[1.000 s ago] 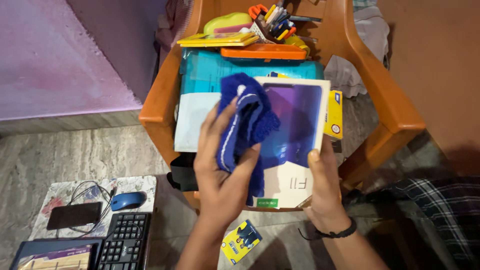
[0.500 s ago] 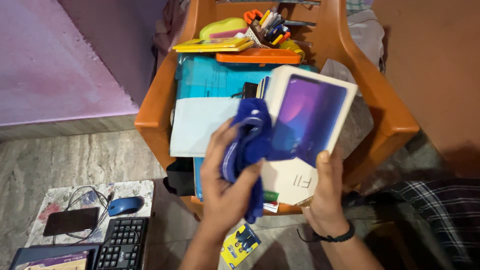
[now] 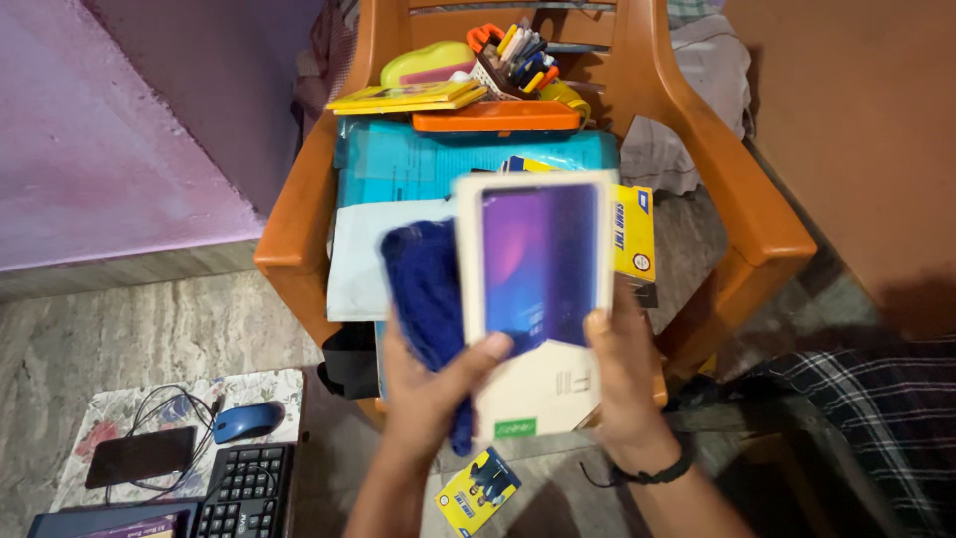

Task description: The person wipes several small cardboard boxes with a blue cloth. They pick up each box from a chair, wipe its surfaces, and place it on a nearby bed. The person handles the boxes one at a time.

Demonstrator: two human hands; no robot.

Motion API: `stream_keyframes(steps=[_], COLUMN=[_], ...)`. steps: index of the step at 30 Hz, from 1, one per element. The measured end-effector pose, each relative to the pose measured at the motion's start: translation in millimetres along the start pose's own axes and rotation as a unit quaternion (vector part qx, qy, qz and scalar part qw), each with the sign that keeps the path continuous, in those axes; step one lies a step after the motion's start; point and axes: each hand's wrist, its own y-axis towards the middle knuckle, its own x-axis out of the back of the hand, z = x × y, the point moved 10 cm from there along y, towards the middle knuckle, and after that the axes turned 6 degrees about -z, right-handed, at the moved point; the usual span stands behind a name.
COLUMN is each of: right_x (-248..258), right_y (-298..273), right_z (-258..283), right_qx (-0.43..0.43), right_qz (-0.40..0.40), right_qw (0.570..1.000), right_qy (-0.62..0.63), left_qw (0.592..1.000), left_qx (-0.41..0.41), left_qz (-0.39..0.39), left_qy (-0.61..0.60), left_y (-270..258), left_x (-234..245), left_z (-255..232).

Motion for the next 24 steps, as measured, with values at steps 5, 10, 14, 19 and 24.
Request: stream_keyframes(steps=[5, 10, 14, 19, 24], right_x=[34, 50, 26, 33, 64], right_y=[-5, -29, -28, 12, 39], right_z=[10, -9, -5, 26, 32], right_qx=[0.033, 0.020, 0.027, 0.054, 0.011], right_qz=[-0.130, -0.271, -0.202, -0.094, -0.094], right_qw=[0.989, 0.959, 0.977, 0.977, 0.993], right_qy=[0.062, 0.078, 0.064, 0.181, 0.077], left_qw=[0.996, 0.991, 0.992, 1.000, 0.998], left_qx=[0.058, 0.043, 0.028, 0.018, -0.019], left_qz=[0.050, -0.021, -0.025, -0.007, 0.031], left_qy=[-0.046, -0.127, -0.116, 0.018, 0.060], left_y=[-14, -23, -22, -3, 7], left_x=[-40, -57, -51, -15, 2], left_z=[2, -4, -10, -33, -51])
